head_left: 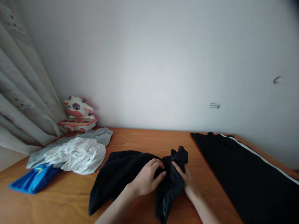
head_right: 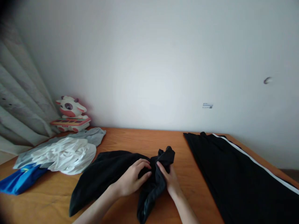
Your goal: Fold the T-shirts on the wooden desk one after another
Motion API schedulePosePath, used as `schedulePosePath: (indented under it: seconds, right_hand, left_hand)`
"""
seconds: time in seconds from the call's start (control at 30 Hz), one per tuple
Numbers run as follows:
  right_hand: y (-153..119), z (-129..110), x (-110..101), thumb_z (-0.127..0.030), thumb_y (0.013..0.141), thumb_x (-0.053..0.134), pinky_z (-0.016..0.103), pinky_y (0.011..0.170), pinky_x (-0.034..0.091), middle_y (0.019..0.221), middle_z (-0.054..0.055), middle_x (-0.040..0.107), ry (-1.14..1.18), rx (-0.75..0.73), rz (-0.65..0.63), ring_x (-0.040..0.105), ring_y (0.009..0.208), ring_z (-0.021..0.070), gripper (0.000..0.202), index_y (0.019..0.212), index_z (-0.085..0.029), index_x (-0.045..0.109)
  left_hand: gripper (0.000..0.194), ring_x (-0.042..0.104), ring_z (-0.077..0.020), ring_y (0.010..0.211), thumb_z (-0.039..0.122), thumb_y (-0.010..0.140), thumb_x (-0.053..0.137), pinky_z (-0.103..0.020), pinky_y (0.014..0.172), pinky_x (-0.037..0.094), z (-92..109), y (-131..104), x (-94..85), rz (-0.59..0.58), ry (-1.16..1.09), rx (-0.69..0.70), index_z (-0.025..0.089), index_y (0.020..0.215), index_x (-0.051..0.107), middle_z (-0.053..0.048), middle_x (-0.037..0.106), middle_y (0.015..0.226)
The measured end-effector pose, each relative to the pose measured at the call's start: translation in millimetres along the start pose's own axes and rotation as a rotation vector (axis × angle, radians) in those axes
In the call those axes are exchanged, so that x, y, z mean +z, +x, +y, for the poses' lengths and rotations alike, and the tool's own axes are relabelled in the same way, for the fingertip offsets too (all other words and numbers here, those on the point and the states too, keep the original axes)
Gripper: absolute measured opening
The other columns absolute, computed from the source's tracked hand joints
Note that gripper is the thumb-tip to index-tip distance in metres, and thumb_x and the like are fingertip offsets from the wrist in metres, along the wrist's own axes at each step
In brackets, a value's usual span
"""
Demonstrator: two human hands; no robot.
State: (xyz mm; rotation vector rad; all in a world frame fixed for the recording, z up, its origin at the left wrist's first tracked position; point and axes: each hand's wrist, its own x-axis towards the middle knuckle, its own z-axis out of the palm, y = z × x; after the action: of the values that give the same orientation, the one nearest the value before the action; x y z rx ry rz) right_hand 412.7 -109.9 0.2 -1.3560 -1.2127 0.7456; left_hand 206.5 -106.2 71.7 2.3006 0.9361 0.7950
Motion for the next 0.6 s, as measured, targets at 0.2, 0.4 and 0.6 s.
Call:
schedulePosePath:
  seconds: [0.2, 0.4, 0.6]
  right_hand:
    - [1, -15, -6, -0.073, 0.068, 0.07, 0.05, 0.106, 0.046, 0.106, 0.014, 0.078, 0.067, 0.165, 0.09, 0.065, 0.117, 0.0387, 0.063, 0.097, -0.018, 0.079]
    - [4, -12, -3, -0.069, 0.066, 0.076, 0.043, 0.092, 0.056, 0.093, 0.01, 0.08, 0.469, 0.393, 0.109, 0.072, 0.104, 0.0338, 0.057, 0.092, -0.018, 0.078]
    - [2, -16, 4, -0.076, 0.076, 0.062, 0.045, 0.095, 0.056, 0.119, 0.012, 0.074, 0.632, 0.294, 0.097, 0.067, 0.116, 0.0319, 0.07, 0.121, -0.021, 0.069]
  left_hand:
    - [0.055, 0.06, -0.031, 0.111, 0.055, 0.073, 0.077, -0.048, 0.101, 0.047, -28, -24, -16.4, -0.047, 0.336, 0.019, 0.022, 0.115, 0.065, -0.011, 0.064, 0.122]
    - [0.032, 0.063, -0.028, 0.11, 0.025, 0.088, 0.06, -0.042, 0.099, 0.047, -29, -23, -18.2, -0.03, 0.29, -0.025, 0.023, 0.119, 0.066, -0.009, 0.068, 0.122]
    - [0.031, 0.068, -0.0229, 0.08, 0.048, 0.092, 0.058, -0.03, 0.073, 0.05, -40, -13, -18.8, 0.174, -0.284, -0.336, 0.02, 0.09, 0.072, -0.004, 0.073, 0.083]
